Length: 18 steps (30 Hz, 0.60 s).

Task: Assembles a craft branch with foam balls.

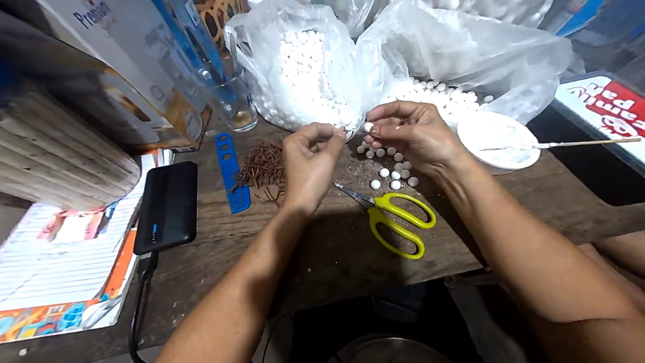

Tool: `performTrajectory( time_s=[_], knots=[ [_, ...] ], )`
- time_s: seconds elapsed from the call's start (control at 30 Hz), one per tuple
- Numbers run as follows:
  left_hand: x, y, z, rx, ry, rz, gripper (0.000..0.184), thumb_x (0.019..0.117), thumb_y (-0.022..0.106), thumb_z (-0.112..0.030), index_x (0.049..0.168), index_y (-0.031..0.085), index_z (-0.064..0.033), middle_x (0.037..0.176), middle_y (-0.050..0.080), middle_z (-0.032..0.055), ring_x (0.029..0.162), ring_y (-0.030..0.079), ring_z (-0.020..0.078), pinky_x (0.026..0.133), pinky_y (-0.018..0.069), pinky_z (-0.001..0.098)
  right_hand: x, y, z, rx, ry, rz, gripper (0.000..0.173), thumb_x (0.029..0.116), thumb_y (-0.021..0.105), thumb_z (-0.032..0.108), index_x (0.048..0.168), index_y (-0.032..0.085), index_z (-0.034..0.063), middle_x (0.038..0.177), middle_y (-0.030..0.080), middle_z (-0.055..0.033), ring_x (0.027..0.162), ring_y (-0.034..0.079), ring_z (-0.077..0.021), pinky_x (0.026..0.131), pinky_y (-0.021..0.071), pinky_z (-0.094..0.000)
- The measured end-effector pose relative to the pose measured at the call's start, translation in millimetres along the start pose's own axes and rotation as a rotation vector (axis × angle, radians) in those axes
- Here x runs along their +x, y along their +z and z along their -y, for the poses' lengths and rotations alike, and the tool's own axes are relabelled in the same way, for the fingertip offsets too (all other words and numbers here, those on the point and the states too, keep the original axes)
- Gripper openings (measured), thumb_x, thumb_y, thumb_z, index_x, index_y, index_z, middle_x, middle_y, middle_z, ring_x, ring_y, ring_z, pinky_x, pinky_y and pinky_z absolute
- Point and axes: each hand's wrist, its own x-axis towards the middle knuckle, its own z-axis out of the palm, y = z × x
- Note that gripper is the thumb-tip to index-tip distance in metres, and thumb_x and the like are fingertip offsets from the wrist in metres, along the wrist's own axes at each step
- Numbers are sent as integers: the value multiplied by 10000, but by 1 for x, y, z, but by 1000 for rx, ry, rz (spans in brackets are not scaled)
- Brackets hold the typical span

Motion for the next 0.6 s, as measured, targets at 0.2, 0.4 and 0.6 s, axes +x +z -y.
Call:
performTrajectory(
  time_s=[0.2,0.4,0.6],
  knots=[
    [-3,1,-2,105,108,-8,40,937,658,13,899,671,7,842,631,-11,700,579,-60,647,490,96,-4,-1,2,227,77,77,299,945,476,-151,1052,714,-4,917,759,-22,787,737,-87,779,622,-232],
    [-4,2,0,106,156,-2,43,934,650,13,896,666,7,845,613,-14,672,550,-65,616,468,87,-5,-1,0,218,27,94,300,914,507,-164,997,722,28,849,752,-7,747,724,-75,749,619,-227],
    [-4,2,8,165,257,-8,64,922,654,-7,872,692,1,859,604,3,725,541,-55,650,448,88,-5,-1,-3,178,-13,69,271,910,538,-141,956,738,36,814,747,-6,728,717,-75,733,616,-231]
  ],
)
